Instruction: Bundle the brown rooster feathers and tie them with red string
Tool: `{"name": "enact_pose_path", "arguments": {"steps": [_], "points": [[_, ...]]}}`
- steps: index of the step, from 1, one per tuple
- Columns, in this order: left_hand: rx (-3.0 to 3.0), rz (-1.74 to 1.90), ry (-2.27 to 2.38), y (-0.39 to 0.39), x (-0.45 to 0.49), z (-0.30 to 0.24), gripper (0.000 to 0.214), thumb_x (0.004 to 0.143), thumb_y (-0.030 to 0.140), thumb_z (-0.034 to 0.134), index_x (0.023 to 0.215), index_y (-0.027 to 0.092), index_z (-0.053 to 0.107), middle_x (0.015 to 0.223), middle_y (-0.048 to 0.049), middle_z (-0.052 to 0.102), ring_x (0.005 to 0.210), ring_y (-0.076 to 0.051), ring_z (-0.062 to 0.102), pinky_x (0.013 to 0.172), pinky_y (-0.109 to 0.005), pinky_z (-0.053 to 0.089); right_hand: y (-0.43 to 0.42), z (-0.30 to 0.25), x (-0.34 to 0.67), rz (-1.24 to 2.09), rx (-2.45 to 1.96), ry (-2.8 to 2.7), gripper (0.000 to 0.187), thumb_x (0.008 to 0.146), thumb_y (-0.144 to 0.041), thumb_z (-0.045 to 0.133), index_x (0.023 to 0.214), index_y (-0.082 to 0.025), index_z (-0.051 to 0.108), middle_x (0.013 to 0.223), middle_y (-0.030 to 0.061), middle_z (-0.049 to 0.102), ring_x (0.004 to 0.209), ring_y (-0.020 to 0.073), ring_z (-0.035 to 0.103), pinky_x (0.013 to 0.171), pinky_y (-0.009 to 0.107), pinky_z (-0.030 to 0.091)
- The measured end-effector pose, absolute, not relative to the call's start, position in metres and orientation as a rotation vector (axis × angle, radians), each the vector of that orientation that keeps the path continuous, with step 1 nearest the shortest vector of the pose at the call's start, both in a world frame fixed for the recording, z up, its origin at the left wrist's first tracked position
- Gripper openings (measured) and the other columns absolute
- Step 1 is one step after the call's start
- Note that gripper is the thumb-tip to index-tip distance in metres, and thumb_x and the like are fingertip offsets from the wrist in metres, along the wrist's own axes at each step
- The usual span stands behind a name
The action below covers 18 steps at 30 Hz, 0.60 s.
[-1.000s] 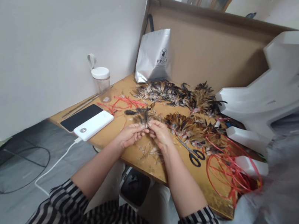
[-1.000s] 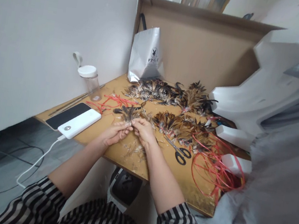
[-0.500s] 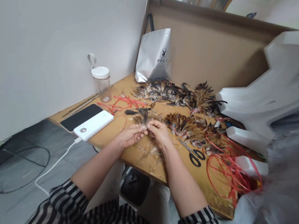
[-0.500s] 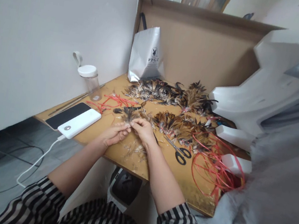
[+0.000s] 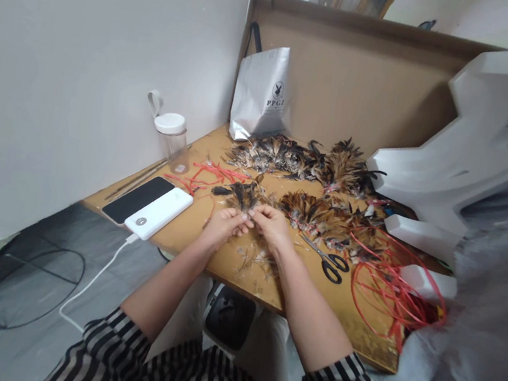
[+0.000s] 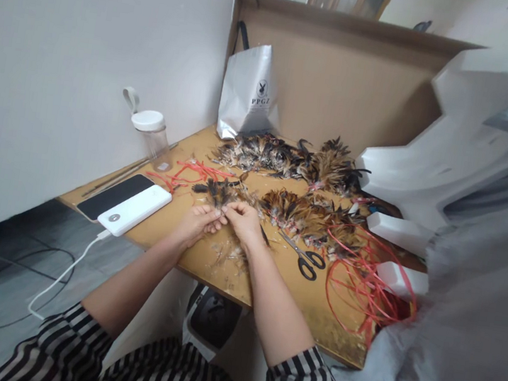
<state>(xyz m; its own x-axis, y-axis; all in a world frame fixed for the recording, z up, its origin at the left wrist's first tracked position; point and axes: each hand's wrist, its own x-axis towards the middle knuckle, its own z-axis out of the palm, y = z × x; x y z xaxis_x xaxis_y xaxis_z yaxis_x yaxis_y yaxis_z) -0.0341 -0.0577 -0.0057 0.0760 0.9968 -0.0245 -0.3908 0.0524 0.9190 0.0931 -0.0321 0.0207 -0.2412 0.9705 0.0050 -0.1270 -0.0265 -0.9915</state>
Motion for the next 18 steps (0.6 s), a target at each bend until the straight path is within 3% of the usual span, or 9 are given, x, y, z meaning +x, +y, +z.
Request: {"name": "enact_pose_path", "arguments": {"steps": [6, 18], "points": [[0.775, 1.251, 0.772, -0.0553, -0.0385, -0.0107, 0.022, 0.064, 0.026, 0.07, 0.076, 0.009, 0.063, 0.071, -0.0069, 0.066, 0.05, -0.004, 0.053, 0.045, -0.012, 0.04, -0.0334, 0.0193, 0.0914, 1.537, -0.956, -1.206, 0.031, 0.052, -0.038, 0.072, 0.067, -0.015, 0.059, 0.05, -0.0035, 0.054, 0.044, 0.0059, 0.04, 0.043, 0.019, 0.027], [0.741, 1.287, 0.779, -0.0568, -0.0394, -0.0082, 0.023, 0.061, 0.026, 0.072, 0.069, 0.009, 0.059, 0.062, -0.0022, 0.061, 0.047, -0.002, 0.05, 0.043, -0.011, 0.038, -0.0285, 0.0197, 0.0986, 1.543, -0.909, -1.17, 0.029, 0.055, -0.037, 0.07, 0.071, -0.015, 0.06, 0.045, -0.0056, 0.045, 0.04, 0.0052, 0.034, 0.039, 0.019, 0.022]]}}
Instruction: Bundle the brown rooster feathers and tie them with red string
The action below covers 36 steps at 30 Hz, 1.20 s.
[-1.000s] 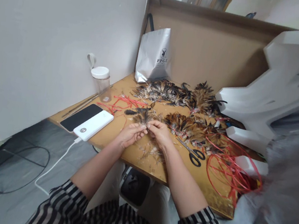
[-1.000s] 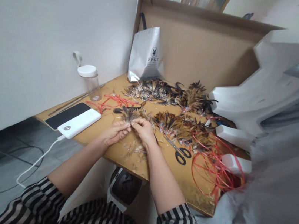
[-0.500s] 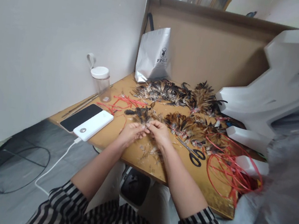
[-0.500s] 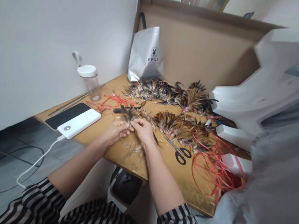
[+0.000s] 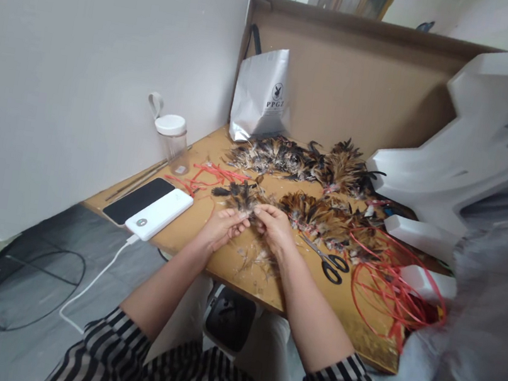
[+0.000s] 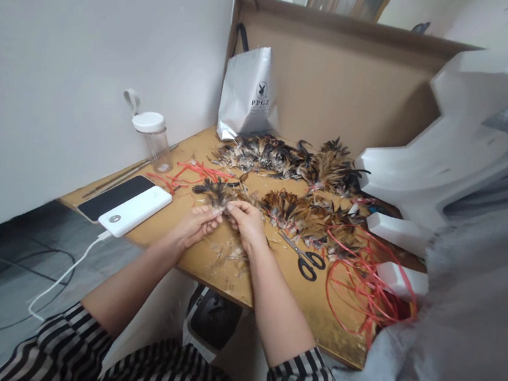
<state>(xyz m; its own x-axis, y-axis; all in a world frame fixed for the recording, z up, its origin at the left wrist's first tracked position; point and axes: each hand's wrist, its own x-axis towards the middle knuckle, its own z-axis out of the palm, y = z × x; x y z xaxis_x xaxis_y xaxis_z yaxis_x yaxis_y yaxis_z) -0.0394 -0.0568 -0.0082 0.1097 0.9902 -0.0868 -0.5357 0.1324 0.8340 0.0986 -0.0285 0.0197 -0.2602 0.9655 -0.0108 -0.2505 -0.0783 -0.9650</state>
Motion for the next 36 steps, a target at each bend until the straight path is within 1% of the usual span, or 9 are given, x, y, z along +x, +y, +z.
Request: {"name": "enact_pose_path", "arguments": {"steps": [5, 8, 10, 13, 17, 22, 27, 31, 36], "points": [[0.7, 1.297, 0.735, -0.055, -0.041, -0.009, 0.021, 0.061, 0.022, 0.072, 0.068, 0.01, 0.058, 0.061, -0.0011, 0.06, 0.046, -0.002, 0.05, 0.042, -0.01, 0.037, -0.025, 0.022, 0.104, 1.471, -0.9, -1.086, 0.025, 0.058, -0.036, 0.068, 0.071, -0.017, 0.059, 0.048, -0.0056, 0.043, 0.042, 0.006, 0.034, 0.04, 0.019, 0.023], [0.673, 1.303, 0.719, -0.054, -0.042, -0.01, 0.02, 0.061, 0.021, 0.072, 0.069, 0.009, 0.058, 0.061, -0.0008, 0.06, 0.045, -0.001, 0.05, 0.042, -0.01, 0.038, -0.028, 0.027, 0.106, 1.252, -0.921, -1.247, 0.026, 0.063, -0.038, 0.065, 0.078, -0.017, 0.06, 0.055, -0.0035, 0.049, 0.047, 0.0075, 0.038, 0.045, 0.021, 0.031], [0.671, 1.301, 0.709, -0.053, -0.042, -0.011, 0.019, 0.062, 0.02, 0.072, 0.071, 0.009, 0.059, 0.061, -0.0009, 0.06, 0.046, -0.001, 0.05, 0.043, -0.01, 0.038, -0.032, 0.03, 0.106, 1.044, -0.907, -1.458, 0.027, 0.065, -0.037, 0.064, 0.084, -0.018, 0.062, 0.069, -0.0002, 0.055, 0.056, 0.009, 0.044, 0.055, 0.023, 0.038], [0.684, 1.298, 0.708, -0.053, -0.042, -0.011, 0.019, 0.062, 0.022, 0.072, 0.072, 0.01, 0.061, 0.062, -0.0013, 0.061, 0.047, -0.002, 0.05, 0.043, -0.01, 0.038, -0.037, 0.031, 0.104, 0.753, -0.872, -1.695, 0.026, 0.066, -0.034, 0.065, 0.088, -0.019, 0.063, 0.087, 0.0032, 0.055, 0.068, 0.0111, 0.048, 0.065, 0.025, 0.041], [0.773, 1.257, 0.769, -0.057, -0.039, -0.007, 0.02, 0.062, 0.026, 0.072, 0.066, 0.009, 0.062, 0.06, -0.0022, 0.061, 0.045, -0.002, 0.048, 0.042, -0.011, 0.036, -0.039, 0.026, 0.098, 0.603, -0.876, -1.722, 0.016, 0.071, -0.03, 0.06, 0.081, -0.019, 0.065, 0.087, 0.0045, 0.053, 0.079, 0.0143, 0.051, 0.071, 0.028, 0.042], [0.831, 1.181, 0.841, -0.059, -0.037, -0.005, 0.023, 0.063, 0.029, 0.071, 0.064, 0.008, 0.062, 0.055, -0.0024, 0.059, 0.043, -0.002, 0.048, 0.04, -0.011, 0.035, -0.03, 0.024, 0.102, 0.759, -0.917, -1.489, 0.015, 0.071, -0.033, 0.06, 0.074, -0.019, 0.065, 0.078, 0.0031, 0.058, 0.078, 0.0151, 0.052, 0.072, 0.029, 0.041], [0.673, 1.269, 0.837, -0.053, -0.04, -0.011, 0.014, 0.067, 0.019, 0.068, 0.073, 0.008, 0.062, 0.068, -0.0056, 0.066, 0.05, -0.004, 0.055, 0.043, -0.01, 0.04, -0.02, 0.027, 0.114, 1.239, -0.847, -1.118, 0.021, 0.062, -0.036, 0.068, 0.073, -0.018, 0.061, 0.058, -0.0032, 0.052, 0.053, 0.0092, 0.044, 0.05, 0.022, 0.034], [0.521, 1.337, 0.733, -0.05, -0.043, -0.01, 0.004, 0.074, 0.01, 0.059, 0.077, 0.009, 0.061, 0.075, -0.0073, 0.067, 0.054, -0.004, 0.058, 0.045, -0.009, 0.043, -0.022, 0.034, 0.119, 1.521, -0.73, -1.122, 0.021, 0.059, -0.032, 0.072, 0.068, -0.017, 0.06, 0.055, -0.0036, 0.049, 0.051, 0.0075, 0.042, 0.046, 0.02, 0.03], [0.523, 1.294, 0.635, -0.052, -0.045, -0.009, 0.006, 0.076, 0.009, 0.056, 0.08, 0.009, 0.06, 0.083, -0.009, 0.068, 0.058, -0.006, 0.06, 0.046, -0.01, 0.045, -0.024, 0.034, 0.12, 1.652, -0.675, -1.192, 0.019, 0.061, -0.03, 0.071, 0.069, -0.016, 0.061, 0.054, -0.0031, 0.049, 0.049, 0.0064, 0.041, 0.045, 0.02, 0.029]]}}
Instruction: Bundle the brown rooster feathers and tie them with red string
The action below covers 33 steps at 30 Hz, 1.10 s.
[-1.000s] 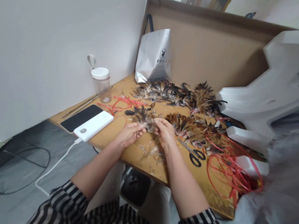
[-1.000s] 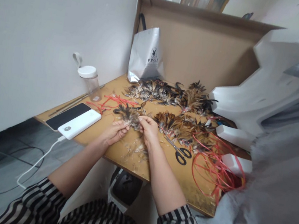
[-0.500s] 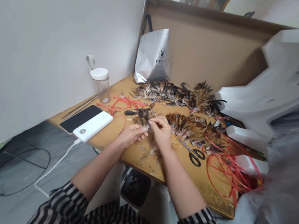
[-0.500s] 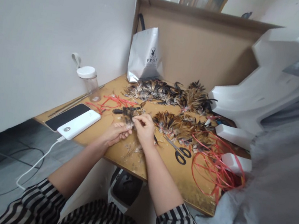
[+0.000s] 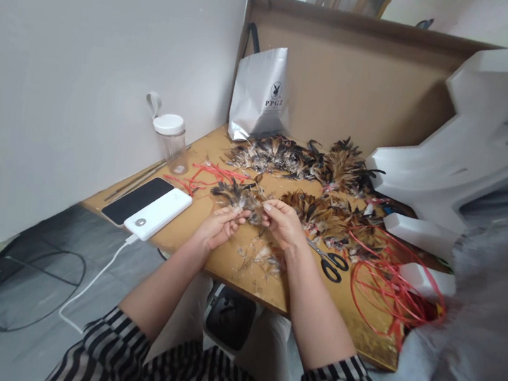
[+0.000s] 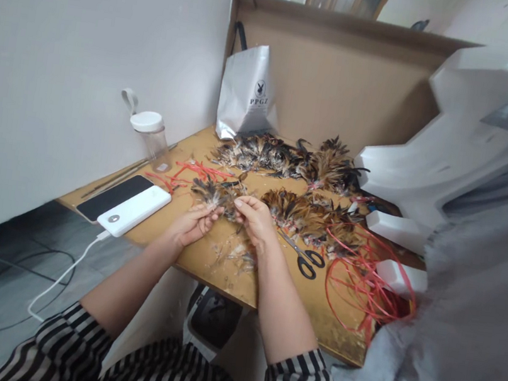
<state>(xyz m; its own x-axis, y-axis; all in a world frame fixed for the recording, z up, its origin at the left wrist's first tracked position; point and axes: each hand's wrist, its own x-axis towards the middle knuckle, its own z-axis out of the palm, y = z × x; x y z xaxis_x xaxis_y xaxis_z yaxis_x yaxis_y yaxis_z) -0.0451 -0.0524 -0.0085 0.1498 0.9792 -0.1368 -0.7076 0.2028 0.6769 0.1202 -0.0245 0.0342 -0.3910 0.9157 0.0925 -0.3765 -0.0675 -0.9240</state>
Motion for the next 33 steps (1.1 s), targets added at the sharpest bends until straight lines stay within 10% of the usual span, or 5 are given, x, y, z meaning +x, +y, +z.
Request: {"name": "enact_pose_path", "arguments": {"steps": [33], "points": [[0.718, 1.314, 0.722, -0.054, -0.039, -0.009, 0.014, 0.07, 0.017, 0.065, 0.079, 0.007, 0.065, 0.076, -0.0084, 0.068, 0.056, -0.006, 0.06, 0.052, -0.012, 0.046, -0.029, 0.014, 0.093, 1.555, -0.926, -1.168, 0.025, 0.056, -0.037, 0.071, 0.062, -0.016, 0.059, 0.05, -0.0034, 0.055, 0.04, 0.0049, 0.038, 0.039, 0.019, 0.024]]}}
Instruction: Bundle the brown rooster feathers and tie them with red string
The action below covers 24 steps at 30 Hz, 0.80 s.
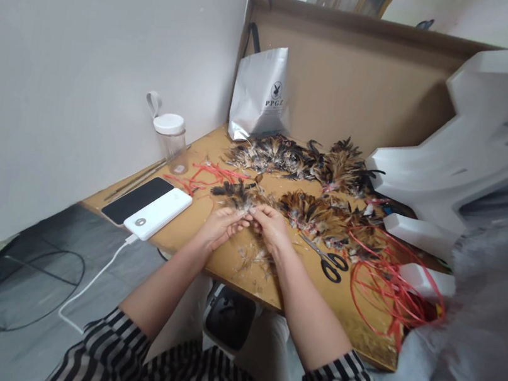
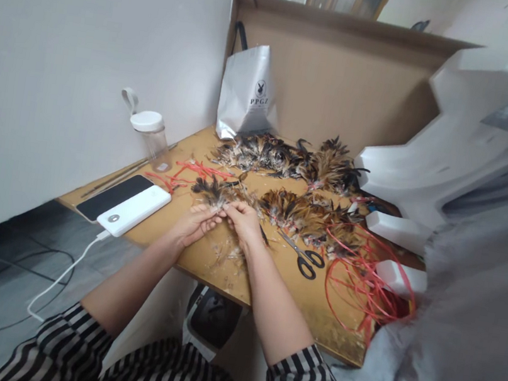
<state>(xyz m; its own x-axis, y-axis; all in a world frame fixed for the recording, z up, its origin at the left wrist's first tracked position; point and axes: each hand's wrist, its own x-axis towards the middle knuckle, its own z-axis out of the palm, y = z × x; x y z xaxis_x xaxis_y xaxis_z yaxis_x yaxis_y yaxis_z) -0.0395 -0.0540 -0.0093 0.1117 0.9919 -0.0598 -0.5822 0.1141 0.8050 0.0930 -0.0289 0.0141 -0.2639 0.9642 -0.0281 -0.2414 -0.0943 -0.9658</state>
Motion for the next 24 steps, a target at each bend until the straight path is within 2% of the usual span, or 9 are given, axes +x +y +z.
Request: {"name": "enact_pose_path", "arguments": {"steps": [4, 10, 24], "points": [[0.748, 1.307, 0.743, -0.056, -0.039, -0.008, 0.016, 0.068, 0.019, 0.067, 0.077, 0.006, 0.065, 0.076, -0.0092, 0.068, 0.057, -0.007, 0.06, 0.052, -0.013, 0.046, -0.03, 0.017, 0.093, 1.53, -0.955, -1.203, 0.025, 0.054, -0.037, 0.071, 0.059, -0.016, 0.058, 0.049, -0.0026, 0.055, 0.039, 0.0052, 0.038, 0.039, 0.02, 0.025], [0.739, 1.304, 0.793, -0.056, -0.04, -0.008, 0.018, 0.069, 0.021, 0.067, 0.08, 0.007, 0.064, 0.08, -0.0102, 0.069, 0.057, -0.006, 0.06, 0.05, -0.012, 0.045, -0.03, 0.02, 0.095, 1.455, -0.928, -1.192, 0.027, 0.056, -0.04, 0.07, 0.06, -0.017, 0.057, 0.042, -0.0055, 0.047, 0.038, 0.0053, 0.034, 0.04, 0.02, 0.025], [0.745, 1.247, 0.763, -0.055, -0.039, -0.012, 0.019, 0.066, 0.021, 0.069, 0.077, 0.007, 0.063, 0.069, -0.0067, 0.066, 0.05, -0.004, 0.056, 0.045, -0.011, 0.042, -0.029, 0.009, 0.091, 1.322, -0.933, -1.333, 0.022, 0.062, -0.038, 0.066, 0.063, -0.017, 0.058, 0.055, -0.003, 0.055, 0.05, 0.0083, 0.044, 0.05, 0.022, 0.032]]}}
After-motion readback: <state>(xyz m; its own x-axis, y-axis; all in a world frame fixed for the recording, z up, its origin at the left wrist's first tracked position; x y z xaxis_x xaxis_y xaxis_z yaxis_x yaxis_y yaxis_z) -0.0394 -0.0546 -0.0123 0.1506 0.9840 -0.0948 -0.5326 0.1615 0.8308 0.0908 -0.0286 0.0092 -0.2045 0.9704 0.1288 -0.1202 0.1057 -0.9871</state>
